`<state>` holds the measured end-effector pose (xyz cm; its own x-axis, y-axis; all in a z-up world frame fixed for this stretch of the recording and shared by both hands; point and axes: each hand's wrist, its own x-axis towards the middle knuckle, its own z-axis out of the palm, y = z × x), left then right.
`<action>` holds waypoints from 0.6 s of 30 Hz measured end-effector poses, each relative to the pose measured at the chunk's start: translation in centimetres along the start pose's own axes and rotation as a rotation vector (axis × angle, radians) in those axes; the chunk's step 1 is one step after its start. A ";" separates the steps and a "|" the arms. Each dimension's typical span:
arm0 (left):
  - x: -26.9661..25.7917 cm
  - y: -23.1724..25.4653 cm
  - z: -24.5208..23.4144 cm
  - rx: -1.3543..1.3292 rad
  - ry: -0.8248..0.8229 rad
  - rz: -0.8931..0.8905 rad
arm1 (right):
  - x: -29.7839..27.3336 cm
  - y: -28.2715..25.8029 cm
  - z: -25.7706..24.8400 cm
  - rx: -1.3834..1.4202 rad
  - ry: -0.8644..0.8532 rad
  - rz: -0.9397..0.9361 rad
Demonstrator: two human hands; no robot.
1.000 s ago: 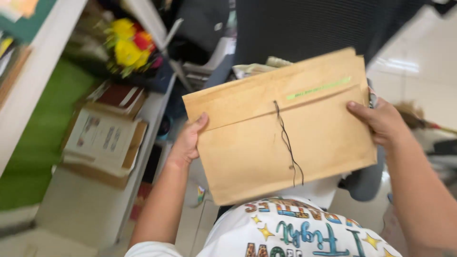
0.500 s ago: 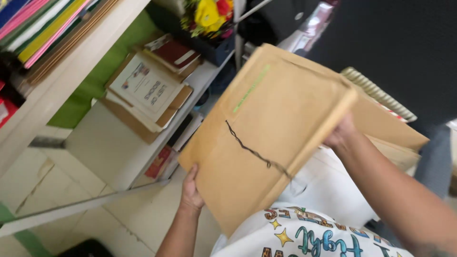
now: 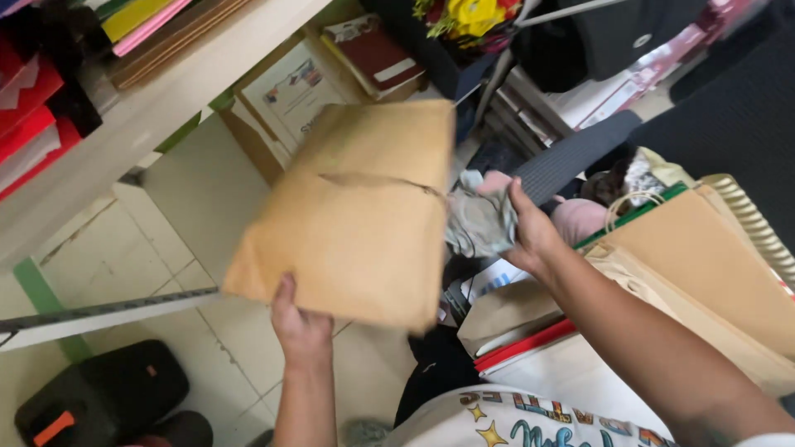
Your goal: Organizing and wiping down various folders, envelopes, and documents.
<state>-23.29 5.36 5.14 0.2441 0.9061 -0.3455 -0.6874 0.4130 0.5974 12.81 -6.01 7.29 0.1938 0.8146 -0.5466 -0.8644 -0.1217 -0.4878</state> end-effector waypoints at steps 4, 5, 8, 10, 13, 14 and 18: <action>4.4 2.3 0.9 -0.017 -0.035 0.202 | -2.2 0.4 -2.0 -0.076 -0.047 0.162; 5.8 2.7 0.9 -0.012 -0.043 0.196 | -2.3 0.8 -2.9 -0.069 -0.044 0.154; 10.5 3.3 0.3 -0.087 -0.017 0.265 | -1.9 1.7 -4.6 -0.165 0.072 0.208; 14.5 2.9 -0.8 -0.134 -0.029 0.350 | -1.5 2.1 -5.3 -0.141 0.080 0.245; 19.4 1.9 2.0 -0.204 -0.108 0.460 | -0.6 2.1 -5.9 -0.171 0.074 0.264; 21.6 1.3 1.2 -0.202 -0.102 0.463 | -0.5 2.2 -5.7 -0.173 0.073 0.271; 30.7 -2.5 -2.4 -0.410 -0.135 0.416 | -0.1 2.5 -5.5 -0.202 -0.025 0.259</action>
<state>-15.67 31.95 -8.73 -0.0358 0.9989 -0.0310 -0.9452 -0.0238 0.3257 13.22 -9.56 2.41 -0.0335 0.7552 -0.6547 -0.7735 -0.4344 -0.4615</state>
